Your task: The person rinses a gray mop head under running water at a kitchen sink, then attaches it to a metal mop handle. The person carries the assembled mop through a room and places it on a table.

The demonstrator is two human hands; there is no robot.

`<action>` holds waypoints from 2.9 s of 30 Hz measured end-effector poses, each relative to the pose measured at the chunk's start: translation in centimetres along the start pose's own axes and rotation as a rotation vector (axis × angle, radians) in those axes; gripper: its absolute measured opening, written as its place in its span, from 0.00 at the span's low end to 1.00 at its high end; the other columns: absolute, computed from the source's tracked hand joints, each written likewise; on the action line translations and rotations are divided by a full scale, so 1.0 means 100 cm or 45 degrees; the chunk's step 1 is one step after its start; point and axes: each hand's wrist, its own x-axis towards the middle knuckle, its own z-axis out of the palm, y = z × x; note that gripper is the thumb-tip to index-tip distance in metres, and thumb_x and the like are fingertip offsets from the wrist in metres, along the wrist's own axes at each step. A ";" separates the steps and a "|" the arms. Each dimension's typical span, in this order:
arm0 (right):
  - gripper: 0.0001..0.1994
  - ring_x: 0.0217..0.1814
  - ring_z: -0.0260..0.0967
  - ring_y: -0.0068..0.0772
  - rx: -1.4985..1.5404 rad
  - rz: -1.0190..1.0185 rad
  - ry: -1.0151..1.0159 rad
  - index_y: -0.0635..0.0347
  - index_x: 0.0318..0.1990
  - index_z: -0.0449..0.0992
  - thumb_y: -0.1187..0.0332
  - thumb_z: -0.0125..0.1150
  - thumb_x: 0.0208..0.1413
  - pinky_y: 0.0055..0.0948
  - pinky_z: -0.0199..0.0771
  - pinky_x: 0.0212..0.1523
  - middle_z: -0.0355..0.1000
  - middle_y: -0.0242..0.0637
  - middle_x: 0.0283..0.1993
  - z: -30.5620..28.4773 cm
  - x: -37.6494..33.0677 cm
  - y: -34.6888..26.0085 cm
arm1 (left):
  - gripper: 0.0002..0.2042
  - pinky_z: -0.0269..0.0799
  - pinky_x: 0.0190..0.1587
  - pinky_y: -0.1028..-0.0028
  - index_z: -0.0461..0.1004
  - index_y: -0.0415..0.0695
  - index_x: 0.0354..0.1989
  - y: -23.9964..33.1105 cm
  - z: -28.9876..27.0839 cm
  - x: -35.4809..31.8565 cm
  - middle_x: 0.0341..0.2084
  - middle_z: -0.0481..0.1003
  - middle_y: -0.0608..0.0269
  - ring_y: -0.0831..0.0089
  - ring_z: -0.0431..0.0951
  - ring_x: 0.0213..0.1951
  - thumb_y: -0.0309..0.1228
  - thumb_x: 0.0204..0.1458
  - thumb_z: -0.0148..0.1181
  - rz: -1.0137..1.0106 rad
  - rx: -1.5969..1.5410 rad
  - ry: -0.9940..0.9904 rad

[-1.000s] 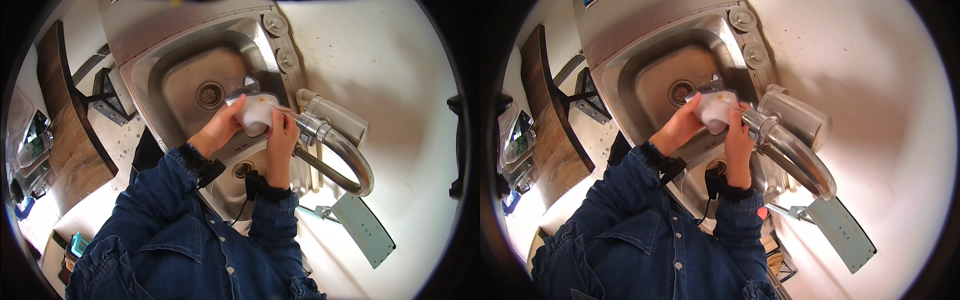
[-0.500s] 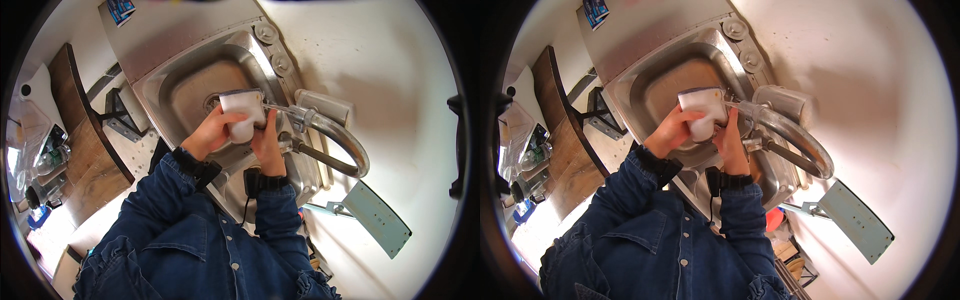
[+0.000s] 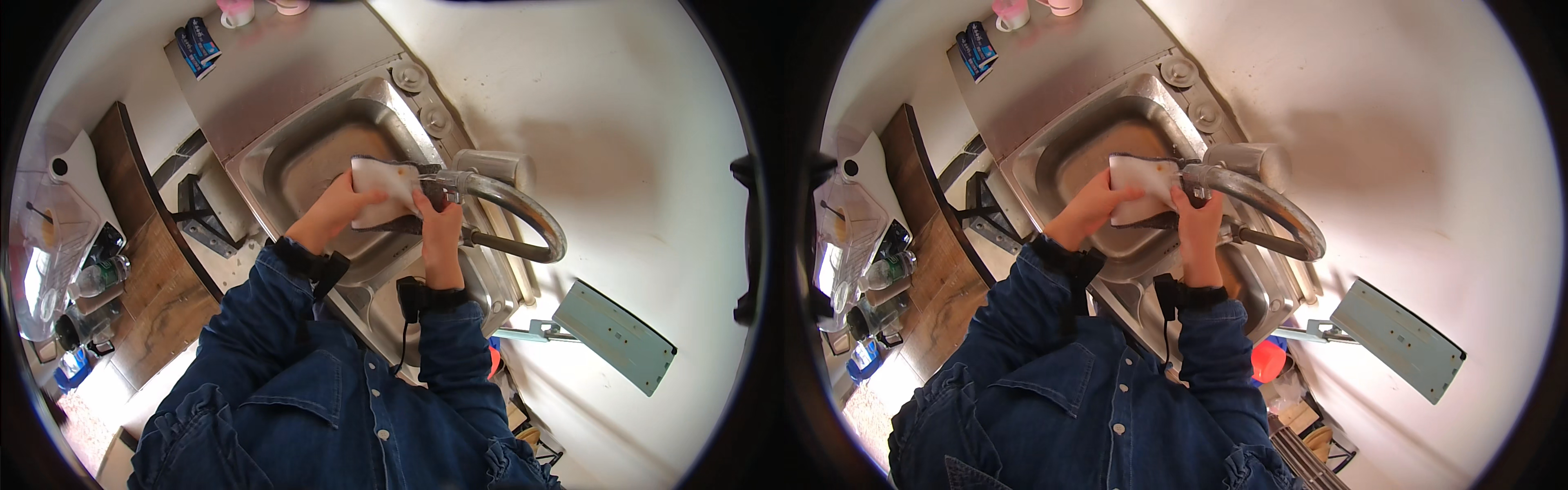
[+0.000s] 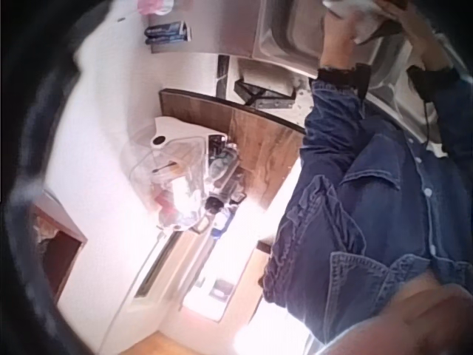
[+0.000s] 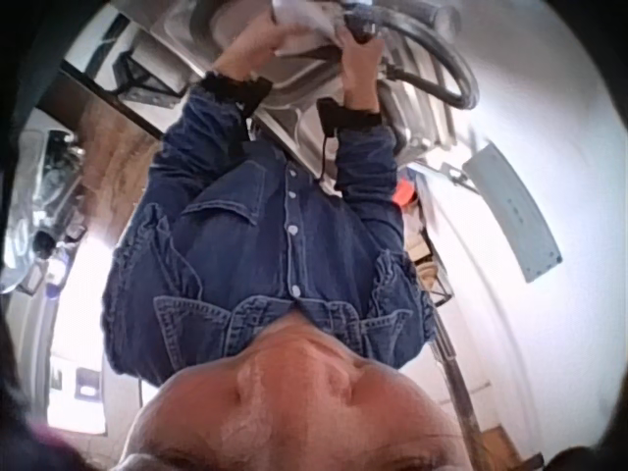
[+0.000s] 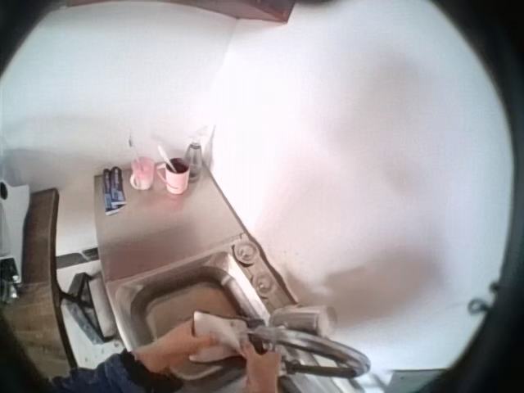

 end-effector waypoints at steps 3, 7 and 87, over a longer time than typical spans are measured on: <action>0.19 0.47 0.71 0.28 -0.335 -0.225 0.089 0.64 0.58 0.70 0.73 0.58 0.58 0.26 0.69 0.50 0.74 0.40 0.49 0.009 -0.004 -0.008 | 0.23 0.71 0.53 0.70 0.65 0.40 0.58 -0.012 0.009 0.006 0.49 0.74 0.59 0.70 0.75 0.50 0.21 0.52 0.59 0.034 0.123 0.104; 0.20 0.57 0.68 0.39 -0.402 -0.414 -0.062 0.63 0.61 0.69 0.71 0.52 0.60 0.33 0.64 0.60 0.71 0.47 0.56 0.022 -0.014 -0.016 | 0.28 0.69 0.53 0.73 0.59 0.40 0.61 -0.014 0.029 0.008 0.50 0.71 0.59 0.68 0.73 0.50 0.21 0.49 0.58 0.044 0.030 0.072; 0.18 0.48 0.73 0.31 -0.270 -0.208 -0.166 0.60 0.57 0.70 0.65 0.59 0.62 0.28 0.72 0.49 0.74 0.38 0.48 -0.063 -0.039 0.013 | 0.17 0.69 0.25 0.73 0.68 0.39 0.48 0.006 0.056 0.012 0.31 0.71 0.61 0.72 0.73 0.28 0.39 0.57 0.57 -0.534 -0.169 -0.105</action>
